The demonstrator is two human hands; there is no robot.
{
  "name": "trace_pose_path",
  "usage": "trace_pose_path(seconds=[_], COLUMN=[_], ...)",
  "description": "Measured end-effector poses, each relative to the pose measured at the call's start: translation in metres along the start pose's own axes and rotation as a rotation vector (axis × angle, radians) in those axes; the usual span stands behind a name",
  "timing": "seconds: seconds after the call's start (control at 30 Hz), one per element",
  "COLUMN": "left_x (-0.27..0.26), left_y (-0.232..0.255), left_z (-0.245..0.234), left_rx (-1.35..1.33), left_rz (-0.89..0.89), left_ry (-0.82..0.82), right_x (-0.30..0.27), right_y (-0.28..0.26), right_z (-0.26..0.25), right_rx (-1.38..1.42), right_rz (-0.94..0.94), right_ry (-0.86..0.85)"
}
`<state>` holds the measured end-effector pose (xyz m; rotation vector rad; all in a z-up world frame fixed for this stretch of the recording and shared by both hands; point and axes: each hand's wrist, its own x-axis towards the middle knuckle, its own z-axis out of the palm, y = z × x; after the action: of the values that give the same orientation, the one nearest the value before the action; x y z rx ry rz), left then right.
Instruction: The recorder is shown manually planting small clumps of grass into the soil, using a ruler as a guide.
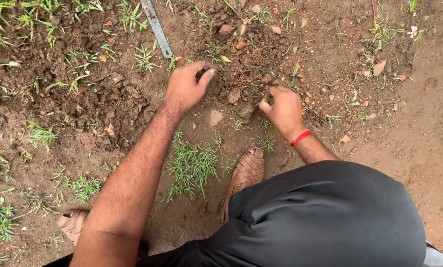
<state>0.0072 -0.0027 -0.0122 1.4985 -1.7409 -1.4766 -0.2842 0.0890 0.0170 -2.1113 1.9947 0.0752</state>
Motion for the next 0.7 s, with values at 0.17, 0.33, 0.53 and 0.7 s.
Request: trace_pose_path(seconds=[0.17,0.33,0.53,0.7], left_x=[0.001,-0.004,0.005,0.0], left_y=[-0.001,0.001,0.008,0.008], left_z=[0.003,0.007,0.006,0.007], left_rx=[0.028,0.041,0.059,-0.027], left_rz=[0.023,0.035,0.0,0.067], left_ry=[0.005,0.007,0.009,-0.002], right_x=[0.002,0.042,0.131,0.143], right_y=[0.025,0.024,-0.005,0.021], right_z=[-0.032,-0.077,-0.152,-0.148], right_rx=[0.082,0.198,0.493,0.611], right_rz=[0.139,0.192,0.007,0.079], right_ry=[-0.04,-0.235,0.398,0.565])
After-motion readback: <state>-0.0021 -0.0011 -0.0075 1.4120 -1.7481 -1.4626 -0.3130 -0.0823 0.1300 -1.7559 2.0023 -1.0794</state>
